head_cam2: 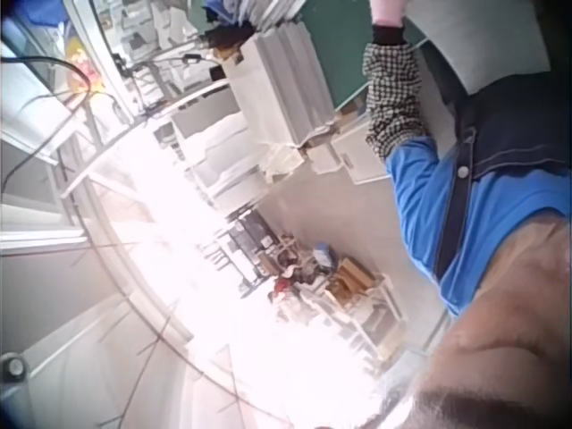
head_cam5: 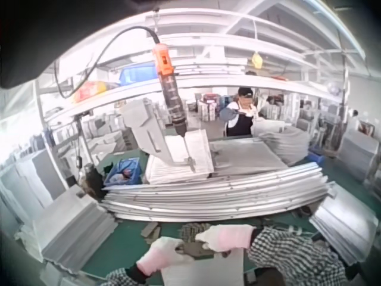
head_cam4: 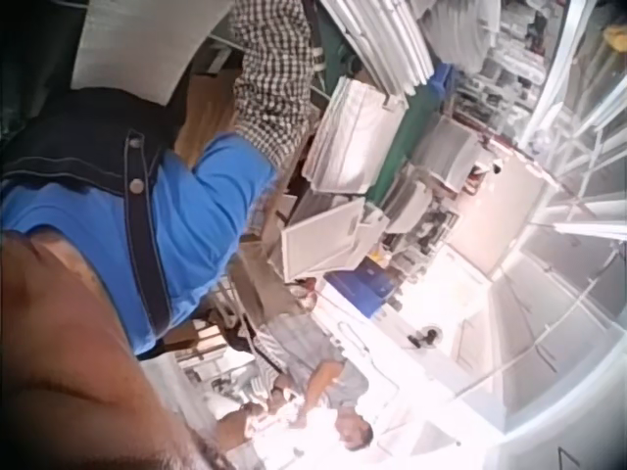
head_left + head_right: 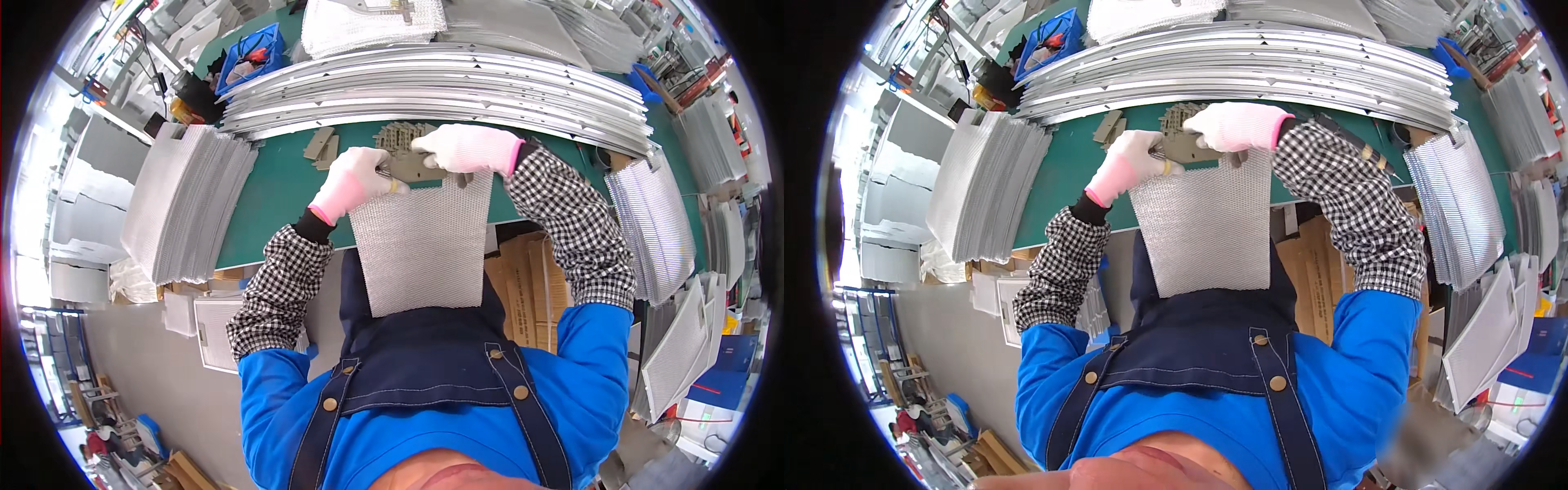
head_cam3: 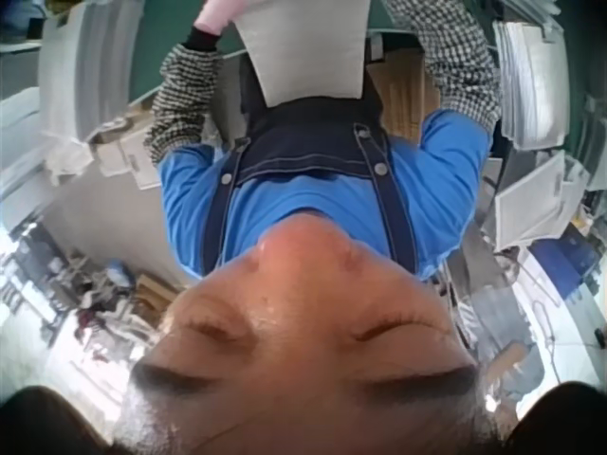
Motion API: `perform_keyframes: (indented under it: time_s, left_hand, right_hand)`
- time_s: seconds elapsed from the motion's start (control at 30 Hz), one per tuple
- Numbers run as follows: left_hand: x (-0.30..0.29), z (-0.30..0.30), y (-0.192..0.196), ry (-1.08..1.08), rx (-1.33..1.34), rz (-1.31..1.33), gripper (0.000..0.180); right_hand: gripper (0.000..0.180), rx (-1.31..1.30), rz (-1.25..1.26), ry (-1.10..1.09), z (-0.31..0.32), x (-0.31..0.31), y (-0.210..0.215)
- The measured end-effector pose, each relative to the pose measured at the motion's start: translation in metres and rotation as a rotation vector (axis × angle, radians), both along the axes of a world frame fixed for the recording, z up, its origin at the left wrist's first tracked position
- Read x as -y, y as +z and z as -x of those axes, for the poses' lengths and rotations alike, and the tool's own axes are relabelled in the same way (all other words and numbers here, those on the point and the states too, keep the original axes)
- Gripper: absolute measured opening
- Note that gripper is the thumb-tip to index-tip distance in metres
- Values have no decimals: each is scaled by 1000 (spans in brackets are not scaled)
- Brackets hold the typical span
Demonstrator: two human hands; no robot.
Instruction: The person assembles white rectangular air filters by hand. They pick up a mesh panel, insert it into a frame, and use a hammer to secure the frame edges. The person then uses a power drill to fasten the assembly and stacks the finished units on a nearby table.
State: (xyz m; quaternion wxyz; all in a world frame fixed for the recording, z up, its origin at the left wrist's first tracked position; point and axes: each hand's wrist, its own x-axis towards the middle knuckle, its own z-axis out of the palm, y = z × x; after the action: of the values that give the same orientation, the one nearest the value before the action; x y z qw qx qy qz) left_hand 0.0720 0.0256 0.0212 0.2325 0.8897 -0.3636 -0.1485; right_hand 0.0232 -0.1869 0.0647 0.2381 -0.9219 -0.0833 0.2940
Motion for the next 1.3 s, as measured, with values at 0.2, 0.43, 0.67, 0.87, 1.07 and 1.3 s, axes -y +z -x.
perform_keyframes:
  time_s: [0.2, 0.43, 0.67, 0.87, 1.07, 1.3]
  left_hand:
    - [-12, -10, -21, 33, -190, 418, 33]
    - [-10, -17, -31, -98, -133, 385, 22]
    - [12, -22, 6, -277, -98, 273, 32]
    - [48, -19, 11, -462, -260, -312, 46]
    - [43, -34, 1, -626, 20, -202, 49]
    - [-14, -57, -24, -269, -432, -25, 36]
  right_hand:
    - [58, 282, -45, 16, -9, 21, -32]
    - [53, 162, 0, 84, -7, 49, -60]
    - [40, 139, 0, 22, 9, 27, -28]
    - [33, 201, -121, 28, 24, 28, -25]
    - [37, 214, -148, 85, 7, 48, -53]
    - [49, 638, -266, 309, -23, 19, -80]
